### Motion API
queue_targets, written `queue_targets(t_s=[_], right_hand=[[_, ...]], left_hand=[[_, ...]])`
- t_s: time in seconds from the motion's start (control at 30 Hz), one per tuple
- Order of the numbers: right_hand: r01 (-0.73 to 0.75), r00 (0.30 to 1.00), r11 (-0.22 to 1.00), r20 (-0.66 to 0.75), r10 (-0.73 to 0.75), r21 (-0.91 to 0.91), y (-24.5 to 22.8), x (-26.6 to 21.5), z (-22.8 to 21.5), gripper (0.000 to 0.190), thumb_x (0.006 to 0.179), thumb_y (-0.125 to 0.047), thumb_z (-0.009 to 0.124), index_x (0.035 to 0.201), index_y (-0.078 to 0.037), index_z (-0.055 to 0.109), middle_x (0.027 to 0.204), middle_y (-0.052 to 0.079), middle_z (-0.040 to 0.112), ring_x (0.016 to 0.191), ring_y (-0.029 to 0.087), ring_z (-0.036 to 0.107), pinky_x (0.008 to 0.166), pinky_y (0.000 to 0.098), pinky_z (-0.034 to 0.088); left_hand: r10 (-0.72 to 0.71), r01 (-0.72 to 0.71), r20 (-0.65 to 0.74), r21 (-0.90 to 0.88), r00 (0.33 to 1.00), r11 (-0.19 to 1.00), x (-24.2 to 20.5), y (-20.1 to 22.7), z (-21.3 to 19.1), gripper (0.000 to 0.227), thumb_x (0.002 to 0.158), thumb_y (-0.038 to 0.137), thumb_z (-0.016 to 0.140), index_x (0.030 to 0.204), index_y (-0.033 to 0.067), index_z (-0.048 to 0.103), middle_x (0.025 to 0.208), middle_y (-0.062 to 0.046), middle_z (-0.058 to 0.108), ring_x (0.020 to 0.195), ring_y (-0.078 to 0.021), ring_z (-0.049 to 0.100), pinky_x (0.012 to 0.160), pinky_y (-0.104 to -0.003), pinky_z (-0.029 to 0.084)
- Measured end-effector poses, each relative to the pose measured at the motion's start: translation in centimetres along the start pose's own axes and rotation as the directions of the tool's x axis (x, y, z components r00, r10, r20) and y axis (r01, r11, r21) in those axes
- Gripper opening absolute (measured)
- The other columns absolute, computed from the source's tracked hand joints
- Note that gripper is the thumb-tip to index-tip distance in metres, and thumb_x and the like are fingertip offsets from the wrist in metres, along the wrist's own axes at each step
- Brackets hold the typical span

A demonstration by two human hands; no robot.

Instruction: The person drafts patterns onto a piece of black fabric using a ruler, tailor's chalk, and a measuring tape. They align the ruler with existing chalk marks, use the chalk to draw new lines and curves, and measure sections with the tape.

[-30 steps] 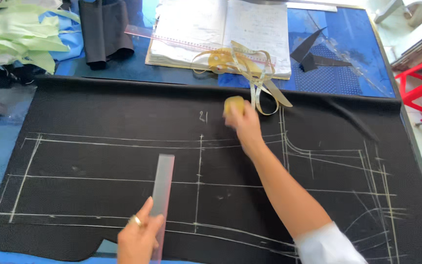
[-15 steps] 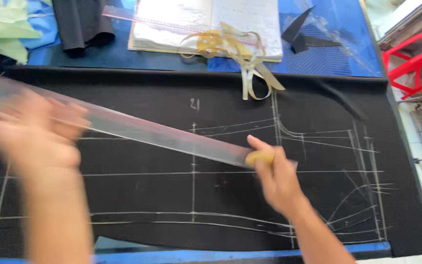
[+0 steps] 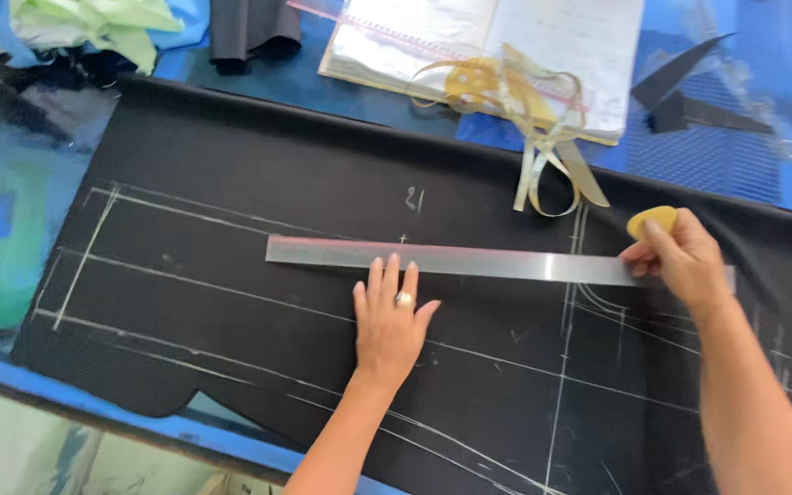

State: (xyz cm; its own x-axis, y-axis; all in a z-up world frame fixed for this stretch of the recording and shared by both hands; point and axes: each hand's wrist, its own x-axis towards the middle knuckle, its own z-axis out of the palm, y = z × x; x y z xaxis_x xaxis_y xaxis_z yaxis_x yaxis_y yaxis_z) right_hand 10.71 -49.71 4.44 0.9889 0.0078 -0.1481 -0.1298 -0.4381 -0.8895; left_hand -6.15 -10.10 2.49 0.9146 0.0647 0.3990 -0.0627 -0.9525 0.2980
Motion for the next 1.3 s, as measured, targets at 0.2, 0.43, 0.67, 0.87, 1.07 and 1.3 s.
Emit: queue_targets(t_s=[0.2, 0.43, 0.67, 0.87, 1.07, 1.3], right_hand=[[0.052, 0.998, 0.98, 0.043, -0.044, -0.19, -0.8, 1.5, 0.1, 0.032, 0.12, -0.029, 0.058, 0.119, 0.003, 0.058, 0.088, 0.021, 0.074, 0.073, 0.029, 0.071, 0.068, 0.034, 0.054], [0.338, 0.838, 0.755, -0.184, -0.513, -0.562, 0.6, -1.6, 2.8, 0.009, 0.107, -0.016, 0.072, 0.104, -0.008, 0.072, 0.094, 0.013, 0.075, 0.092, 0.036, 0.071, 0.088, 0.0436, 0.054], [0.398, 0.782, 0.704, -0.184, -0.596, -0.589, -0.2, -6.8, 7.2, 0.022, 0.101, -0.018, 0.067, 0.12, -0.009, 0.074, 0.129, 0.003, 0.075, 0.125, 0.017, 0.067, 0.115, 0.0335, 0.042], [0.404, 0.794, 0.711, -0.165, -0.585, -0.575, -0.9, -7.1, 7.0, 0.019, 0.104, -0.021, 0.064, 0.114, -0.005, 0.068, 0.133, 0.004, 0.074, 0.127, 0.019, 0.066, 0.116, 0.0363, 0.041], [0.475, 0.769, 0.746, -0.192, -0.61, -0.467, -3.5, -4.3, 8.1, 0.009, 0.095, -0.016, 0.08, 0.102, -0.014, 0.075, 0.107, -0.003, 0.075, 0.105, 0.02, 0.072, 0.103, 0.0359, 0.051], [0.494, 0.863, 0.869, 0.136, -0.486, -0.031, -6.7, 0.8, 15.8, 0.014, 0.088, -0.018, 0.081, 0.102, -0.014, 0.08, 0.09, 0.006, 0.075, 0.092, 0.028, 0.073, 0.091, 0.0394, 0.055]], left_hand=[[-0.045, 0.045, -0.004, 0.081, 0.999, 0.996, 1.2, 0.5, 1.8, 0.06, 0.099, 0.063, 0.053, 0.142, 0.0222, 0.061, 0.148, -0.017, 0.052, 0.14, -0.0377, 0.047, 0.106, -0.066, 0.033], [-0.039, 0.036, 0.015, 0.153, 0.999, 0.988, 1.8, 1.1, 2.0, 0.065, 0.092, 0.071, 0.056, 0.142, 0.0283, 0.06, 0.147, -0.014, 0.051, 0.14, -0.0369, 0.046, 0.098, -0.061, 0.037], [-0.074, 0.062, 0.066, 0.177, 0.995, 0.982, 1.5, 1.2, 1.8, 0.07, 0.094, 0.073, 0.053, 0.146, 0.0267, 0.056, 0.15, -0.015, 0.047, 0.144, -0.0368, 0.041, 0.101, -0.062, 0.033], [-0.057, 0.047, 0.05, 0.19, 0.997, 0.981, 1.8, 1.4, 1.6, 0.069, 0.094, 0.071, 0.054, 0.143, 0.0227, 0.06, 0.146, -0.016, 0.051, 0.142, -0.0369, 0.043, 0.101, -0.06, 0.032], [0.064, -0.059, -0.023, 0.175, 0.998, 0.983, 4.1, 1.9, 2.3, 0.069, 0.088, 0.067, 0.067, 0.117, 0.0051, 0.07, 0.13, -0.02, 0.06, 0.127, -0.0377, 0.055, 0.093, -0.053, 0.041], [0.133, -0.132, 0.012, 0.219, 0.991, 0.967, 4.0, 4.4, 2.4, 0.091, 0.082, 0.074, 0.061, 0.155, 0.0227, 0.046, 0.123, -0.035, 0.054, 0.121, -0.0585, 0.055, 0.095, -0.064, 0.041]])
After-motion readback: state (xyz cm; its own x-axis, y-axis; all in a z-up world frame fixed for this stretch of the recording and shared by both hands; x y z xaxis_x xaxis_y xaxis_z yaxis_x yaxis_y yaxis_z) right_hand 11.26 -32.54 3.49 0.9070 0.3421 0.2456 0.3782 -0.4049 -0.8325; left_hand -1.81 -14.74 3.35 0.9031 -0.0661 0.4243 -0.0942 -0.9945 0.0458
